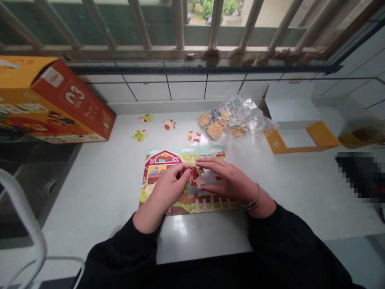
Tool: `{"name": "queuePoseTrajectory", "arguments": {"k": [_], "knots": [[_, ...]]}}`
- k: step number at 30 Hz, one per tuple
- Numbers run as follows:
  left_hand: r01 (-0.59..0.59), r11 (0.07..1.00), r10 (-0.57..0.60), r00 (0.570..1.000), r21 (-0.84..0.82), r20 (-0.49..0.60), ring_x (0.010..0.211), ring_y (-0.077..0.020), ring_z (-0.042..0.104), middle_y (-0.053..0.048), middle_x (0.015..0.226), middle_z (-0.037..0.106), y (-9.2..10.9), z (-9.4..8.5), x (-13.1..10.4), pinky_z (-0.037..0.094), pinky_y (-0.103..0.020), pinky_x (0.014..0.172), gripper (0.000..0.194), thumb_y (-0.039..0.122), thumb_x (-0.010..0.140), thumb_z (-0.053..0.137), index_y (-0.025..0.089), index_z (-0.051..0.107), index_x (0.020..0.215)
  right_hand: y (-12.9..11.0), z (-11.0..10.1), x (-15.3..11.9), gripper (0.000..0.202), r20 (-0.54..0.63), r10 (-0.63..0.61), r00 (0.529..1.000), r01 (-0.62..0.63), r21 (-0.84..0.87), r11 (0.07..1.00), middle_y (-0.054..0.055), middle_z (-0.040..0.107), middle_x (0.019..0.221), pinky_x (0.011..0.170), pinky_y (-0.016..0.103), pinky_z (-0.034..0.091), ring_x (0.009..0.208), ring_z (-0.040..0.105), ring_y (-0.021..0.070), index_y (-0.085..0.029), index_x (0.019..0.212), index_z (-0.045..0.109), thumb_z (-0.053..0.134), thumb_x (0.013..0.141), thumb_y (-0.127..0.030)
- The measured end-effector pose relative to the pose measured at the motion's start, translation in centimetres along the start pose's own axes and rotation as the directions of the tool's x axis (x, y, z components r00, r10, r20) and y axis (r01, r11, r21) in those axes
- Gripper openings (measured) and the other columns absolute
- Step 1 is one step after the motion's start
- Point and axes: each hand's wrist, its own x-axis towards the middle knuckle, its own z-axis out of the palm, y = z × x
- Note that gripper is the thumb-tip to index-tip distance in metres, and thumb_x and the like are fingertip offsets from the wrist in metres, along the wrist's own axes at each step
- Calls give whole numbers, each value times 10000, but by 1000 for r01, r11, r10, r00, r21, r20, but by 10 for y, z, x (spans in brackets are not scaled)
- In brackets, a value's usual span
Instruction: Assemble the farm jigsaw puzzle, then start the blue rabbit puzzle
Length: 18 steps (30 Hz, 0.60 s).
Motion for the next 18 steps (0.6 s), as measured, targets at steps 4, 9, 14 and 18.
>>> {"name": "queuePoseTrajectory", "arguments": {"k": [4, 9, 14, 18], "knots": [[-29, 999, 29, 999, -27, 27, 1085, -273, 794, -52, 1157, 854, 1, 3, 0, 620, -456, 1019, 296, 414, 1085, 617, 277, 838, 1226, 1, 6, 0, 650, 0, -9, 1000, 9, -9, 1000, 123, 755, 1448, 1123, 477, 649, 1325, 739, 282, -293, 1599, 619, 867, 999, -325], [37, 973, -11, 994, -229, 111, 906, -243, 791, -64, 1016, 822, -3, 9, -2, 649, -418, 859, 398, 450, 1072, 677, 229, 733, 1398, 1, 9, 0, 430, -48, 124, 991, -129, -97, 987, 69, 775, 1097, 851, 372, 656, 959, 758, 225, -249, 1464, 693, 784, 1044, -252], [-22, 999, 22, 1000, -44, 5, 920, -246, 784, -61, 1051, 822, -1, 4, -2, 630, -421, 862, 297, 408, 1065, 679, 236, 764, 1292, -2, 6, 1, 290, -29, 75, 997, -77, -91, 993, 78, 803, 1126, 948, 406, 635, 1035, 762, 238, -236, 1344, 743, 741, 1054, -220], [-51, 979, 77, 989, 195, -128, 937, -242, 769, -60, 1074, 817, 2, -2, -2, 620, -418, 885, 225, 290, 1079, 613, 215, 773, 1219, -6, 6, 4, 364, 163, -45, 986, 51, -35, 998, 87, 796, 1430, 1103, 440, 589, 1268, 739, 257, -266, 1384, 744, 813, 1027, -248]]}}
